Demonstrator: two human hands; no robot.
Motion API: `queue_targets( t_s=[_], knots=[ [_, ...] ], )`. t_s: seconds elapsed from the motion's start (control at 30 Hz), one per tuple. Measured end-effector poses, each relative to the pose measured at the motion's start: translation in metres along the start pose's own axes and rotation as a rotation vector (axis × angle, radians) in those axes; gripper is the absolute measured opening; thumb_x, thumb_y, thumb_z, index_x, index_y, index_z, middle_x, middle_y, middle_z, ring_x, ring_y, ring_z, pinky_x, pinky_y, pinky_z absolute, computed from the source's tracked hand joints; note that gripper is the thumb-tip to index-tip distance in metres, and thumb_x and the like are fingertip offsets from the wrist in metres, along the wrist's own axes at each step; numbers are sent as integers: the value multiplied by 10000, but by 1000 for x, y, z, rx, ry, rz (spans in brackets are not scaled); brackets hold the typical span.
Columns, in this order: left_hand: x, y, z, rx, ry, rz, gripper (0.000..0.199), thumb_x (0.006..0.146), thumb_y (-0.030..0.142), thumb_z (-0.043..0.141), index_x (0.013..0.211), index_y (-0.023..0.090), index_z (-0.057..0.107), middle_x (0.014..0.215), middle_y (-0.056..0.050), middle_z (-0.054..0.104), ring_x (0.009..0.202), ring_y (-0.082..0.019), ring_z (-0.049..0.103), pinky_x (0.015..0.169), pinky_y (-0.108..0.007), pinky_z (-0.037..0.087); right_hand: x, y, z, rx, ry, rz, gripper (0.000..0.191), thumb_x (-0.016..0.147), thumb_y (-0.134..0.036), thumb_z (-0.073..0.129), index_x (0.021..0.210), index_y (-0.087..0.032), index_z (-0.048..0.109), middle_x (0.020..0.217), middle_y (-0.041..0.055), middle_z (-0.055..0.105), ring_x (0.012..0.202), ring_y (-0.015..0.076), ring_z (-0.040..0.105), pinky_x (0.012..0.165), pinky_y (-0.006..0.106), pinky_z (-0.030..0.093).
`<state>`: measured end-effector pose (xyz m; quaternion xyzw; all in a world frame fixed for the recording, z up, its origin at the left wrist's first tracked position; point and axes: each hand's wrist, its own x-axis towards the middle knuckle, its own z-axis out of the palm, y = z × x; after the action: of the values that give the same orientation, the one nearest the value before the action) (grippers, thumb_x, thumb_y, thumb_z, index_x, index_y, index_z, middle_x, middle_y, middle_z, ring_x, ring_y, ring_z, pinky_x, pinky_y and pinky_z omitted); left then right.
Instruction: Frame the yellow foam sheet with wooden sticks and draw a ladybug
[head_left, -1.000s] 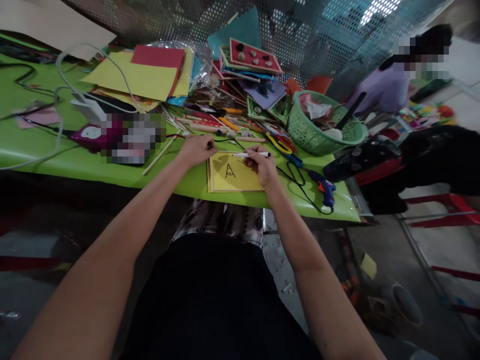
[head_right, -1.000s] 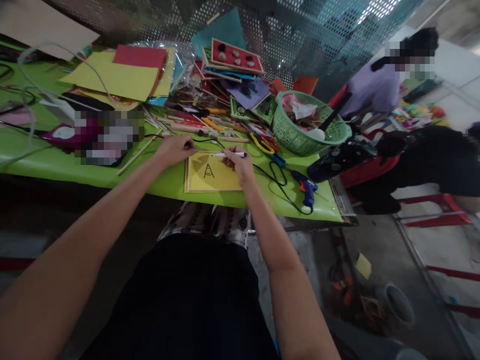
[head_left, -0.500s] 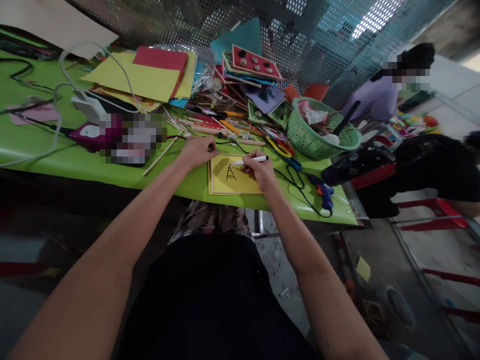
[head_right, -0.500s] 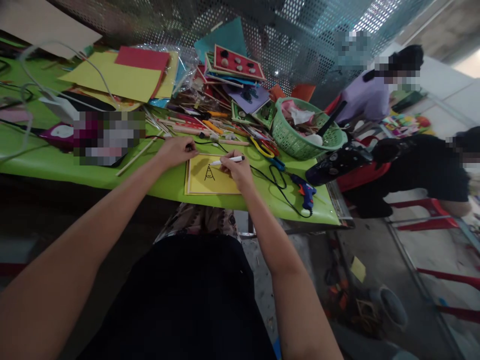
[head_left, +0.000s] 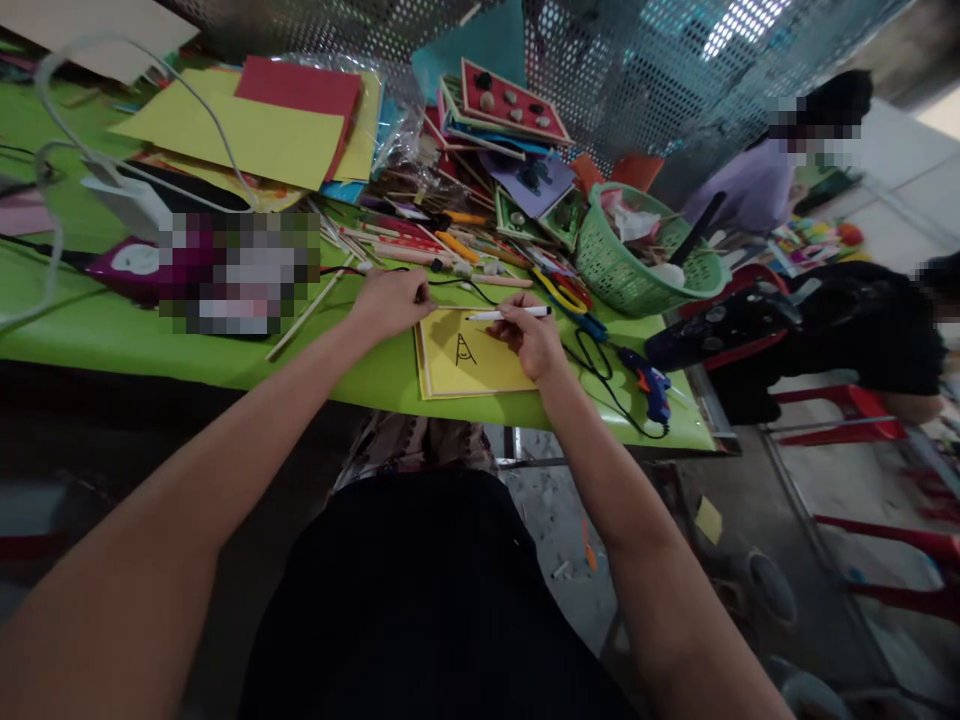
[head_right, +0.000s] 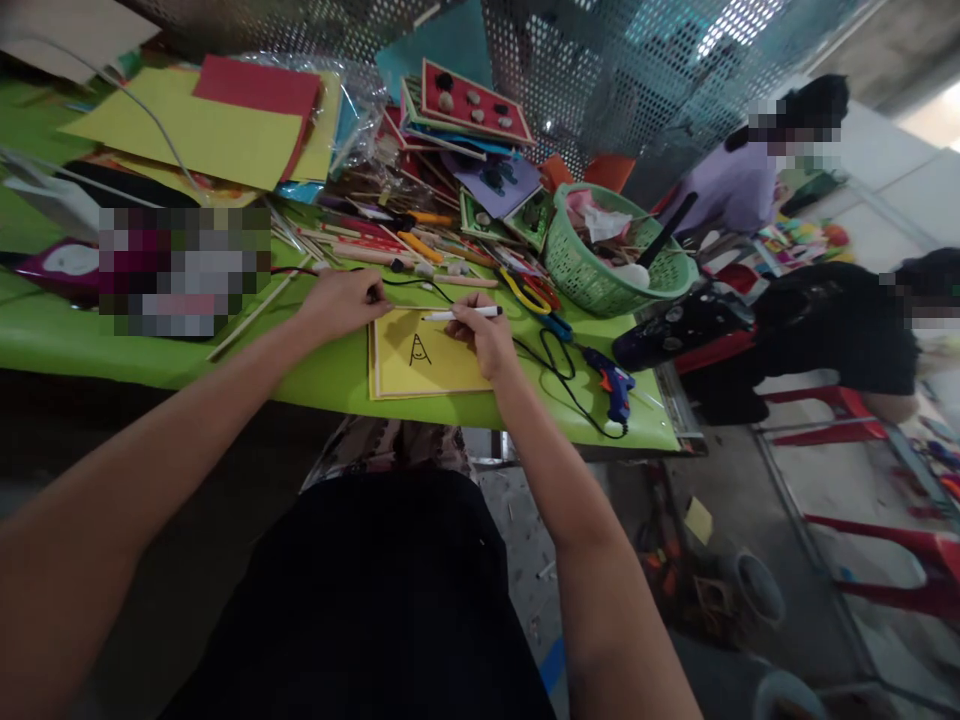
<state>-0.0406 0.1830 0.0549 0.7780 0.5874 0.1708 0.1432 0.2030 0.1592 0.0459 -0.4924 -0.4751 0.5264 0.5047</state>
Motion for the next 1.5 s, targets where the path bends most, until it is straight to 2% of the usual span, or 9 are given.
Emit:
queue_targets(
  t_s=[0.2, 0.5, 0.77, 0.93, 1.1, 1.23, 1.5],
  knots=[
    [-2, -5, -2, 1, -8, 34, 192, 949, 302, 594, 1040, 195, 726, 963, -42, 779, 974, -236, 712, 948, -355, 474, 0, 0, 0, -21, -6, -42, 331, 685, -441, 860, 764, -243, 607, 607, -44, 651, 574, 117, 612, 534, 235, 431],
    [-8, -11, -1, -64, -20, 38, 144, 895, 328, 677, 970, 212, 717, 978, -44, 780, 913, -235, 694, 936, -359, 461, -24, -1, 12, -21, -44, -43, 325, 642, -394, 900, 760, -230, 645, 607, -43, 672, 561, 106, 610, 550, 228, 484],
    [-10, -11, -3, -117, -31, 45, 233, 917, 359, 662, 1007, 150, 712, 1013, -81, 780, 929, -228, 674, 926, -349, 468, -23, 6, 11, -113, 18, -95, 270, 667, -367, 824, 710, -233, 594, 587, -33, 675, 524, 89, 563, 498, 214, 401],
    [-10, -8, -6, -96, -33, 34, 199, 895, 345, 686, 1007, 187, 727, 996, -71, 778, 907, -234, 679, 942, -377, 477, -25, 5, 12, -151, -4, -123, 292, 687, -397, 827, 727, -232, 590, 595, -37, 679, 527, 84, 553, 503, 199, 388],
    [-9, -9, -4, -80, -25, 33, 218, 897, 366, 681, 1015, 188, 729, 1014, -69, 782, 923, -235, 683, 928, -356, 476, -27, 6, 12, -188, -11, -131, 288, 700, -409, 822, 741, -231, 599, 610, -34, 684, 514, 85, 532, 470, 197, 343],
    [-7, -12, -2, -71, -16, 47, 183, 886, 359, 680, 978, 206, 725, 990, -56, 783, 915, -234, 686, 907, -351, 480, -26, 6, 12, -210, -13, -122, 297, 700, -429, 821, 740, -234, 600, 620, -33, 683, 522, 91, 533, 480, 202, 361],
    [-5, -16, 2, -73, 7, 57, 203, 882, 380, 678, 976, 207, 728, 924, -39, 769, 894, -234, 678, 941, -372, 473, -28, 4, 14, -211, -22, -112, 230, 709, -379, 783, 744, -236, 606, 603, -37, 684, 506, 86, 526, 473, 197, 351]
  ],
)
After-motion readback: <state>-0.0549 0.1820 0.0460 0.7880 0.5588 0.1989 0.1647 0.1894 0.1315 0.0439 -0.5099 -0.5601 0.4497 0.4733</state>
